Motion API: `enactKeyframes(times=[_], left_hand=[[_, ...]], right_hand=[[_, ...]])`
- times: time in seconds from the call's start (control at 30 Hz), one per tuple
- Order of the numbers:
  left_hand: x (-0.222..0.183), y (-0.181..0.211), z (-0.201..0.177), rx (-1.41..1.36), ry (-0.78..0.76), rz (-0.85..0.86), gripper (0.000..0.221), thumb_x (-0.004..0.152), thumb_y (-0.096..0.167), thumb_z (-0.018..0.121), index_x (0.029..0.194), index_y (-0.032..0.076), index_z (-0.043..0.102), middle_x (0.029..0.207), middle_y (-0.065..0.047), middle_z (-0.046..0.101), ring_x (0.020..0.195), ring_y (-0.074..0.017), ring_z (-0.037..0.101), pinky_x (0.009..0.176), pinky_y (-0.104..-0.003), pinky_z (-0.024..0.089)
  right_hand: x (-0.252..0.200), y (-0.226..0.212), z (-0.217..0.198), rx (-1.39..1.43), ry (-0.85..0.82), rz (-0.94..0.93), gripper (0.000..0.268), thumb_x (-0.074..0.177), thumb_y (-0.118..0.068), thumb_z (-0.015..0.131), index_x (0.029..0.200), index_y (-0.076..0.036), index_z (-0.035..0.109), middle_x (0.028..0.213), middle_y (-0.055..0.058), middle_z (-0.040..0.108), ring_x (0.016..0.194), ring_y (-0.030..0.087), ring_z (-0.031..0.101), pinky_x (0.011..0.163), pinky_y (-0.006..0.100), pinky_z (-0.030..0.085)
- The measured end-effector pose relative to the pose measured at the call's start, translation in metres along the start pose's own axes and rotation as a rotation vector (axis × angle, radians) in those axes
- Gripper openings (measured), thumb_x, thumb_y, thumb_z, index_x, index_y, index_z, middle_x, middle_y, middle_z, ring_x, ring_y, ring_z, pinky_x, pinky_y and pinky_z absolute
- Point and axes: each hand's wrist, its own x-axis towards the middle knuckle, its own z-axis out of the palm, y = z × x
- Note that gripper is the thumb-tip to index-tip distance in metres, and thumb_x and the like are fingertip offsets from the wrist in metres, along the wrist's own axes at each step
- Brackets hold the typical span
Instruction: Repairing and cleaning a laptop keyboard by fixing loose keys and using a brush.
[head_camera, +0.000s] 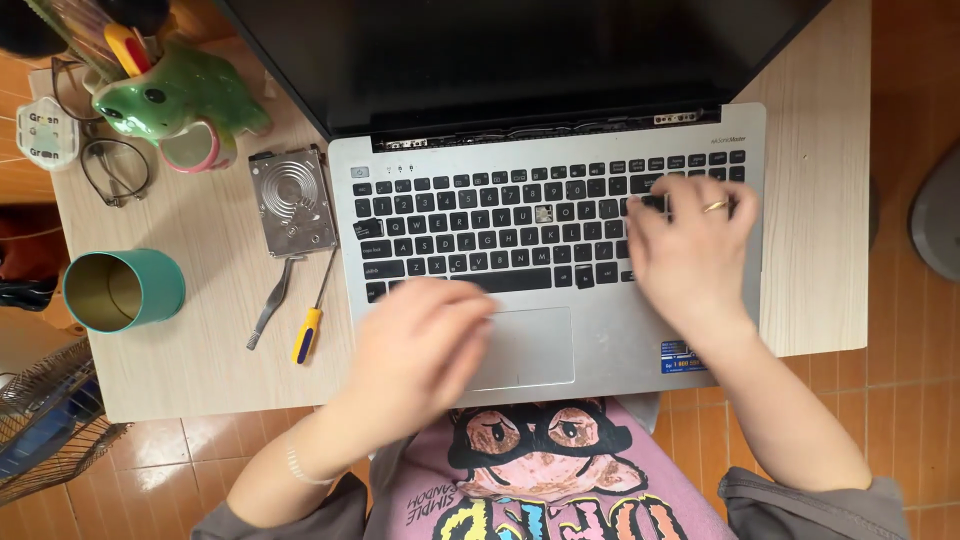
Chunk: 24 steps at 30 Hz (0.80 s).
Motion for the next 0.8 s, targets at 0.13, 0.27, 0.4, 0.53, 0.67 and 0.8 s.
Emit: enactKeyframes(times=[0.13, 0.27, 0.4, 0.53, 0.67, 0.8], left_hand=[[0.025, 0.006, 0.053, 0.048, -0.079, 0.044, 0.028, 0.088, 0.011, 0.072, 0.115, 0.005, 0.065, 0.110, -0.009, 0.066, 0.098, -0.0285, 0.063, 0.081, -0.041, 0.052], [0.047, -0.001, 0.097, 0.286, -0.088, 0.068, 0.044, 0.084, 0.013, 0.062, 0.127, 0.004, 0.067, 0.110, -0.010, 0.061, 0.104, -0.0280, 0.057, 0.087, -0.039, 0.048], [0.064, -0.011, 0.123, 0.465, -0.049, 0.073, 0.047, 0.085, 0.013, 0.061, 0.131, 0.006, 0.068, 0.106, -0.011, 0.058, 0.099, -0.0278, 0.054, 0.083, -0.040, 0.045], [0.069, -0.020, 0.131, 0.489, -0.042, 0.076, 0.049, 0.083, 0.013, 0.061, 0.131, 0.007, 0.068, 0.107, -0.011, 0.058, 0.099, -0.0279, 0.052, 0.082, -0.040, 0.043], [0.073, -0.022, 0.125, 0.593, -0.060, 0.149, 0.049, 0.084, 0.018, 0.062, 0.131, 0.007, 0.068, 0.111, -0.010, 0.059, 0.104, -0.0261, 0.052, 0.087, -0.040, 0.043], [0.081, -0.028, 0.116, 0.640, -0.153, 0.235, 0.047, 0.085, 0.020, 0.062, 0.130, 0.007, 0.068, 0.110, -0.009, 0.059, 0.106, -0.0257, 0.053, 0.086, -0.038, 0.042]], right_hand=[[-0.006, -0.019, -0.003, -0.275, -0.112, -0.133, 0.038, 0.083, -0.016, 0.068, 0.117, -0.001, 0.074, 0.117, 0.009, 0.064, 0.115, 0.023, 0.057, 0.104, 0.047, 0.037], [-0.014, -0.021, 0.004, -0.316, -0.181, -0.130, 0.051, 0.085, -0.012, 0.061, 0.132, 0.007, 0.067, 0.113, 0.011, 0.060, 0.108, 0.025, 0.055, 0.099, 0.044, 0.037], [-0.021, -0.023, 0.010, -0.285, -0.173, -0.058, 0.052, 0.088, -0.009, 0.059, 0.137, 0.007, 0.064, 0.115, 0.011, 0.060, 0.110, 0.025, 0.055, 0.101, 0.043, 0.037], [-0.030, -0.018, 0.017, -0.187, -0.106, 0.007, 0.053, 0.086, -0.006, 0.059, 0.137, 0.005, 0.064, 0.119, 0.012, 0.059, 0.115, 0.026, 0.055, 0.101, 0.044, 0.036], [-0.033, -0.014, 0.012, -0.048, -0.138, 0.071, 0.060, 0.083, 0.001, 0.060, 0.142, -0.002, 0.064, 0.114, 0.010, 0.055, 0.115, 0.027, 0.051, 0.103, 0.046, 0.034], [-0.031, -0.013, 0.011, 0.026, -0.152, 0.083, 0.062, 0.082, 0.004, 0.060, 0.144, -0.003, 0.063, 0.112, 0.010, 0.054, 0.114, 0.028, 0.050, 0.104, 0.046, 0.033]])
